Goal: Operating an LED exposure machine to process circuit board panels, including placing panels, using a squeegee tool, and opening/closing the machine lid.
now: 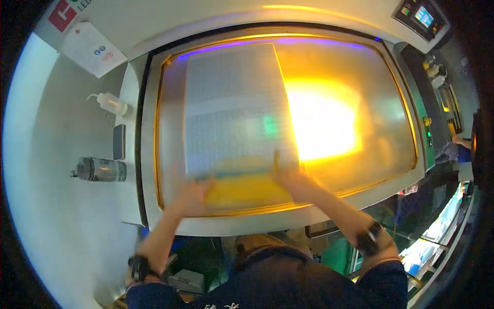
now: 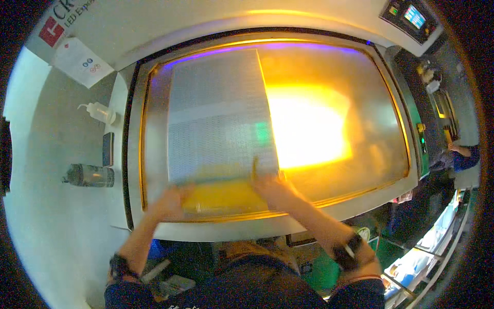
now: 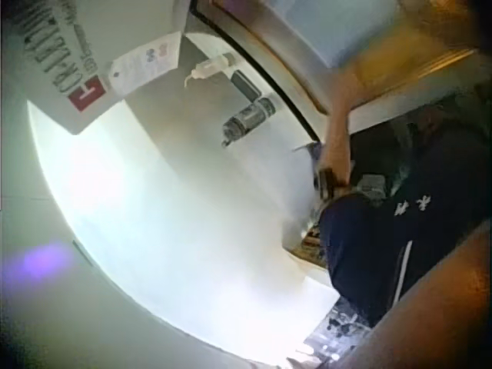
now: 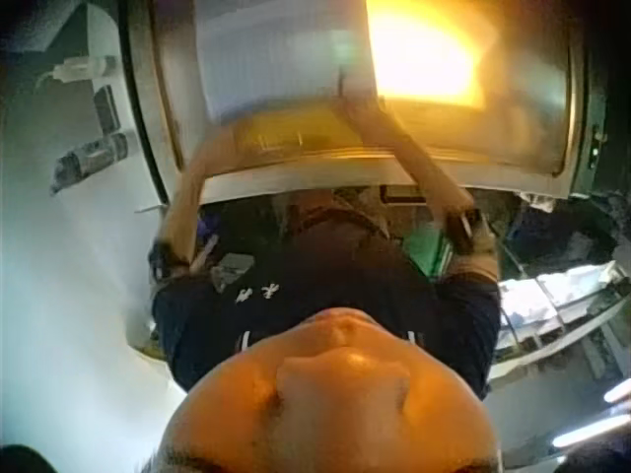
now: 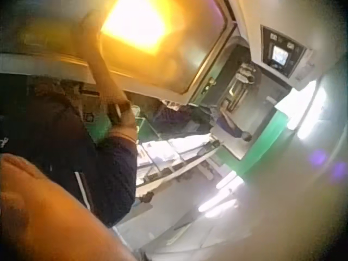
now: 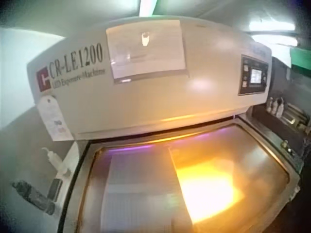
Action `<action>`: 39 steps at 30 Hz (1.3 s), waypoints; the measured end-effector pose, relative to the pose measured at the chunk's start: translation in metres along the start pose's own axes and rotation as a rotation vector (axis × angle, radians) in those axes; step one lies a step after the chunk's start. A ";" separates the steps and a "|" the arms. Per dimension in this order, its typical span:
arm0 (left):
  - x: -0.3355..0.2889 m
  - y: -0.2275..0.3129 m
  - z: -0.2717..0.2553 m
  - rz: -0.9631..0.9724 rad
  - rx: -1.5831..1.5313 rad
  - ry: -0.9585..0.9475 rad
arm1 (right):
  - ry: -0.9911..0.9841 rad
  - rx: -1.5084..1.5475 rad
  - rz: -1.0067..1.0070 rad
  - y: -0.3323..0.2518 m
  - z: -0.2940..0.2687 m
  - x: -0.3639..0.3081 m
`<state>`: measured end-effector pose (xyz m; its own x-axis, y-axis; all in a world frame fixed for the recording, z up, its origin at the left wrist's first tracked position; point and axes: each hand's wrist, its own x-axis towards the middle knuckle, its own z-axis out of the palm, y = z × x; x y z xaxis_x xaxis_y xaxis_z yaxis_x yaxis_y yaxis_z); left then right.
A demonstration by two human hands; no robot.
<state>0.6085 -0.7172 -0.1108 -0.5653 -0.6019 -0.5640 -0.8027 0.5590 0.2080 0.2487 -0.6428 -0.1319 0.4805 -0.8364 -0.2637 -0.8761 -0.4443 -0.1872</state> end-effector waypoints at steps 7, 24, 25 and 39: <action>-0.049 0.063 0.022 -0.078 -0.080 -0.011 | 0.050 0.091 -0.029 -0.025 0.006 -0.074; 0.225 -0.008 -0.119 -0.052 0.019 0.415 | 0.229 -0.022 0.060 0.222 -0.061 0.116; 0.248 -0.019 -0.130 -0.048 0.013 0.404 | 0.209 -0.021 0.100 0.237 -0.066 0.141; 0.425 -0.129 -0.265 -0.164 -0.026 0.402 | 0.305 -0.098 0.094 0.408 -0.140 0.354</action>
<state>0.4214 -1.1959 -0.1658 -0.4552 -0.8586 -0.2359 -0.8895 0.4263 0.1647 0.0559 -1.1648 -0.1691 0.3764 -0.9262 0.0222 -0.9228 -0.3769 -0.0797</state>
